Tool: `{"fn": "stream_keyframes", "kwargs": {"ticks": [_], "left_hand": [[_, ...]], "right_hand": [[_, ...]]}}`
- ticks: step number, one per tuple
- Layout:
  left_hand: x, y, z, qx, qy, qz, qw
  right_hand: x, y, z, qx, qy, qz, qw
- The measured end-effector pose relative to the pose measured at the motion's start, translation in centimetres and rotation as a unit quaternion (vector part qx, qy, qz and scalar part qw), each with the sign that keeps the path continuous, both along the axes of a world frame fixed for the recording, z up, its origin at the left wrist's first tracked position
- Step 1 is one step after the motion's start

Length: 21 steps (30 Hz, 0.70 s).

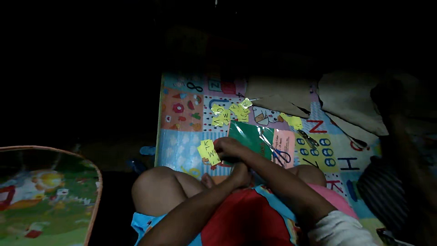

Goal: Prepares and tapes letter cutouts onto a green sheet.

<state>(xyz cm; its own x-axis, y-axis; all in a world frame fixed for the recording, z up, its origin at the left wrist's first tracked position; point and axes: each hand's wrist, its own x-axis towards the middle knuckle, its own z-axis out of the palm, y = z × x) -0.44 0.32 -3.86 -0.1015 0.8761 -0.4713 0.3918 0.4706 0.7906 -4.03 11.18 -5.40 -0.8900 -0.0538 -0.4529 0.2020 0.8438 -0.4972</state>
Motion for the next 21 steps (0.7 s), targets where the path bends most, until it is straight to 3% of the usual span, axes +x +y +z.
{"fn": "stream_keyframes", "kwargs": {"ticks": [3,8,10,13,17,21], "left_hand": [[1.0,-0.6,-2.4,0.061,0.032,-0.027,0.997],[0.3,-0.2,-1.7,-0.006,0.013,-0.043,0.999],[0.6,0.1,-2.8,-0.014,0.009,-0.04,0.999],[0.2,-0.2,-1.6,0.003,0.005,-0.029,1.0],[0.3,0.2,-3.4,0.002,0.016,-0.038,0.999],[-0.1,-0.2,-1.3,0.006,0.018,-0.027,0.999]], "right_hand": [[-1.5,-1.9,-1.3,0.059,-0.032,0.056,0.996],[-2.1,-2.2,-2.5,0.088,-0.045,0.076,0.992],[-2.2,-2.4,-2.3,0.09,-0.049,0.088,0.991],[-2.2,-2.5,-2.4,0.085,-0.051,0.097,0.99],[-2.2,-2.4,-1.7,0.07,-0.045,0.078,0.993],[-1.9,-1.9,-1.6,0.041,-0.031,0.049,0.997]]}}
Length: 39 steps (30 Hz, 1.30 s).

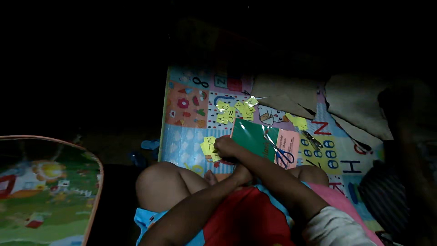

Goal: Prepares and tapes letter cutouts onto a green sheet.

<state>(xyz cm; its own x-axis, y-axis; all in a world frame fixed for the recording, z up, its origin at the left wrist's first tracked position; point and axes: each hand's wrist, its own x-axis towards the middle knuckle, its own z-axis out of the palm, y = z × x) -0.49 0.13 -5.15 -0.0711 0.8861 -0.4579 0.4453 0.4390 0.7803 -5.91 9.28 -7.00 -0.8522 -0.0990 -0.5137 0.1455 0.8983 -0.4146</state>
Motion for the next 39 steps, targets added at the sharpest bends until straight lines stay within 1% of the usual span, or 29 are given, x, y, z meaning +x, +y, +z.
{"fn": "stream_keyframes", "kwargs": {"ticks": [3,5,7,9,12,15,17,19,22,26,30,34,36,39], "left_hand": [[-0.2,0.0,0.7,0.015,0.004,0.019,1.0],[-0.5,0.3,0.8,0.027,-0.019,0.055,0.998],[-0.9,0.5,1.2,0.042,-0.039,0.066,0.996],[-1.3,0.5,1.2,0.059,-0.054,0.066,0.995],[-1.8,0.6,1.1,0.073,-0.077,0.066,0.992],[-2.3,0.7,1.3,0.071,-0.108,0.058,0.99],[-2.5,0.7,1.2,0.066,-0.136,0.067,0.986],[-2.8,0.7,0.8,0.064,-0.169,0.09,0.979],[-3.4,0.5,-0.1,0.078,-0.217,0.144,0.962],[-3.9,0.6,-1.2,0.076,-0.275,0.216,0.934],[-3.7,0.7,-1.2,0.077,-0.301,0.247,0.918],[-3.6,0.9,-1.1,0.067,-0.299,0.267,0.914],[-3.6,0.9,-0.7,0.061,-0.285,0.268,0.918],[-3.7,1.0,-0.8,0.063,-0.28,0.262,0.921]], "right_hand": [[0.3,0.8,0.2,-0.053,0.02,-0.07,0.996],[0.7,1.8,1.2,-0.095,0.039,-0.139,0.985],[1.8,3.5,1.6,-0.114,0.051,-0.185,0.975],[3.4,5.8,1.5,-0.098,0.031,-0.222,0.97],[6.9,9.1,0.9,-0.046,-0.02,-0.283,0.958],[10.2,11.4,-0.6,-0.034,-0.02,-0.32,0.947],[11.4,12.0,-1.5,-0.043,-0.008,-0.332,0.942],[11.4,12.0,-2.1,-0.056,0.003,-0.34,0.939],[10.5,11.6,-2.9,-0.065,0.039,-0.351,0.933],[9.6,11.3,-3.6,-0.045,0.066,-0.349,0.934],[9.8,11.4,-3.5,-0.059,0.083,-0.359,0.928],[10.0,11.3,-3.8,-0.053,0.092,-0.361,0.927],[10.1,11.4,-3.1,-0.065,0.092,-0.359,0.926],[10.7,11.2,-0.3,-0.117,0.108,-0.344,0.925]]}}
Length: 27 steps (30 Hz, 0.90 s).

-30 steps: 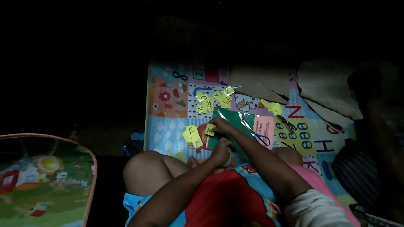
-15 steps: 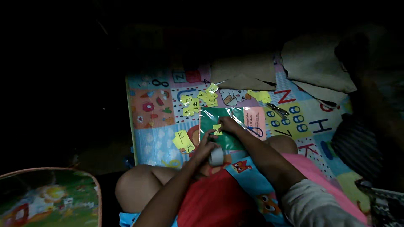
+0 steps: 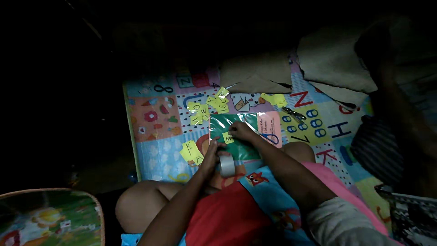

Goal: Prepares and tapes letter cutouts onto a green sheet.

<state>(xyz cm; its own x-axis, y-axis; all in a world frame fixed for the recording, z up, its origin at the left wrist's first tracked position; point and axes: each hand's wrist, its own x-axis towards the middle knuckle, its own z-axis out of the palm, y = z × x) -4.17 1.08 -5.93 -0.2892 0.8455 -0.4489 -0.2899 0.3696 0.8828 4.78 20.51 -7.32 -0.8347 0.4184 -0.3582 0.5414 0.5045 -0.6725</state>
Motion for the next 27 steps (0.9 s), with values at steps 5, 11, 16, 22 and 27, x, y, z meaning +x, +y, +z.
{"fn": "stream_keyframes", "kwargs": {"ticks": [5,11,16,22,27], "left_hand": [[0.1,0.4,-0.4,0.009,0.013,0.003,1.0],[0.3,0.3,-0.3,0.014,0.06,-0.038,0.997],[0.5,0.5,-0.6,0.012,0.066,-0.022,0.997],[0.9,0.9,2.0,0.034,0.052,0.025,0.998],[-1.6,1.2,3.6,0.1,0.18,0.073,0.976]], "right_hand": [[1.8,-3.4,3.8,-0.092,-0.017,0.073,0.993],[3.0,-6.6,4.2,-0.085,-0.035,0.04,0.995],[3.0,-7.6,5.3,-0.021,-0.066,0.041,0.997],[3.5,-8.8,9.3,0.108,-0.061,0.104,0.987],[5.1,-8.1,11.1,0.262,0.108,0.099,0.954]]}}
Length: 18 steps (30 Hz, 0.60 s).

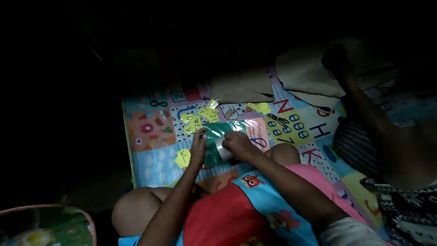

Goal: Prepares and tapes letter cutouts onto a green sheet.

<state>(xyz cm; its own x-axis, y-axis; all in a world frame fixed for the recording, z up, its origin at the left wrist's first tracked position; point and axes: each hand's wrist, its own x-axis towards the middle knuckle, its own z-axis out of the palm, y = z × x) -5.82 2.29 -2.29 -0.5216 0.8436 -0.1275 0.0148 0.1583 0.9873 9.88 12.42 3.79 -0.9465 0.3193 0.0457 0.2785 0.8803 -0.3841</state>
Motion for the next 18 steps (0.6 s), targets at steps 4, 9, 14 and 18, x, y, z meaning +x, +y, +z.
{"fn": "stream_keyframes", "kwargs": {"ticks": [4,9,14,18], "left_hand": [[-0.9,-1.2,-0.4,0.083,0.177,0.054,0.979],[1.2,-1.4,-1.3,0.082,0.176,-0.13,0.972],[5.0,-2.0,-0.5,0.086,0.191,-0.187,0.96],[6.3,-1.2,-1.0,0.165,0.381,-0.16,0.896]], "right_hand": [[0.5,1.0,0.5,0.054,0.111,-0.006,0.992],[0.4,1.1,2.0,0.065,0.132,-0.016,0.989],[1.5,0.9,4.2,0.049,0.088,0.009,0.995],[2.1,1.1,5.2,0.095,0.165,0.015,0.982]]}}
